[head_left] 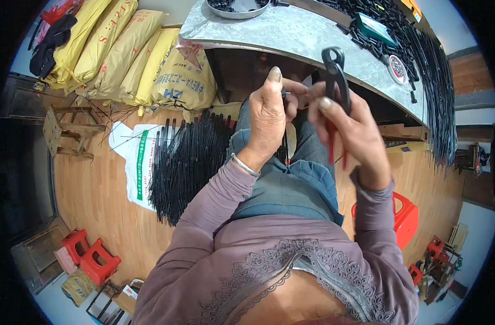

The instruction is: The recorder is bundling and processing black cable-like rods using a fixture and pliers on a workbench.

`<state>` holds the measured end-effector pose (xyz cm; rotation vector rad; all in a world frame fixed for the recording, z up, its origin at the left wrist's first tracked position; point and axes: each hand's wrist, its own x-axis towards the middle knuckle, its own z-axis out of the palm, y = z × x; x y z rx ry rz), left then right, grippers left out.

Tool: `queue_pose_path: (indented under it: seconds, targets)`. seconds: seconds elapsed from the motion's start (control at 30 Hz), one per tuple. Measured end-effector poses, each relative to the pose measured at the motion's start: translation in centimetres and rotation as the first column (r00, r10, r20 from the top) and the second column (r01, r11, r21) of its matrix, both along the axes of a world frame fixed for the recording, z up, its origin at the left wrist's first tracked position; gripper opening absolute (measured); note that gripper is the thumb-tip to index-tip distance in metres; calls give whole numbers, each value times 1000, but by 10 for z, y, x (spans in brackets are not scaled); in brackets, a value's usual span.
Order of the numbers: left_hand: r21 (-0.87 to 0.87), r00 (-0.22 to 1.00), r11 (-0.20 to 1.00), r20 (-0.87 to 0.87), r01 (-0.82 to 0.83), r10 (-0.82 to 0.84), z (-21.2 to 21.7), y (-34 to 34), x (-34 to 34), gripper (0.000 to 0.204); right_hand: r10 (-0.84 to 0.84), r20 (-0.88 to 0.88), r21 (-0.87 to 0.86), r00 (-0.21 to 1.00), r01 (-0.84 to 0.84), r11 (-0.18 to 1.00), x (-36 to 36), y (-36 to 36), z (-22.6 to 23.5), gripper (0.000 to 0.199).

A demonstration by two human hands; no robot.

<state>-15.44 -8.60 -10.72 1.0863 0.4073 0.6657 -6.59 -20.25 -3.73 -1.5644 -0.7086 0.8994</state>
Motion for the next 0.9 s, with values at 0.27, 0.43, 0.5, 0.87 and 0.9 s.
queue_pose_path:
  seconds: [0.27, 0.43, 0.5, 0.87, 0.9]
  targets:
    - [-9, 979, 979, -28, 202, -202, 8, -10, 6, 72, 281, -239, -424, 929, -360, 831, 8, -37, 27, 26]
    - [-48, 951, 953, -66, 299, -302, 8, -9, 7, 70, 308, -453, -289, 837, -465, 837, 14, -50, 17, 25]
    - [-17, 943, 946, -71, 325, -325, 8, -9, 9, 70, 285, -496, -290, 821, -465, 836, 12, -49, 22, 26]
    - [18, 967, 971, -104, 237, -234, 3, -20, 10, 67, 64, -580, -418, 812, -364, 832, -2, -44, 24, 25]
    - [25, 977, 982, -104, 189, -186, 2, -21, 10, 67, 64, -582, -415, 811, -364, 834, 0, -41, 24, 25]
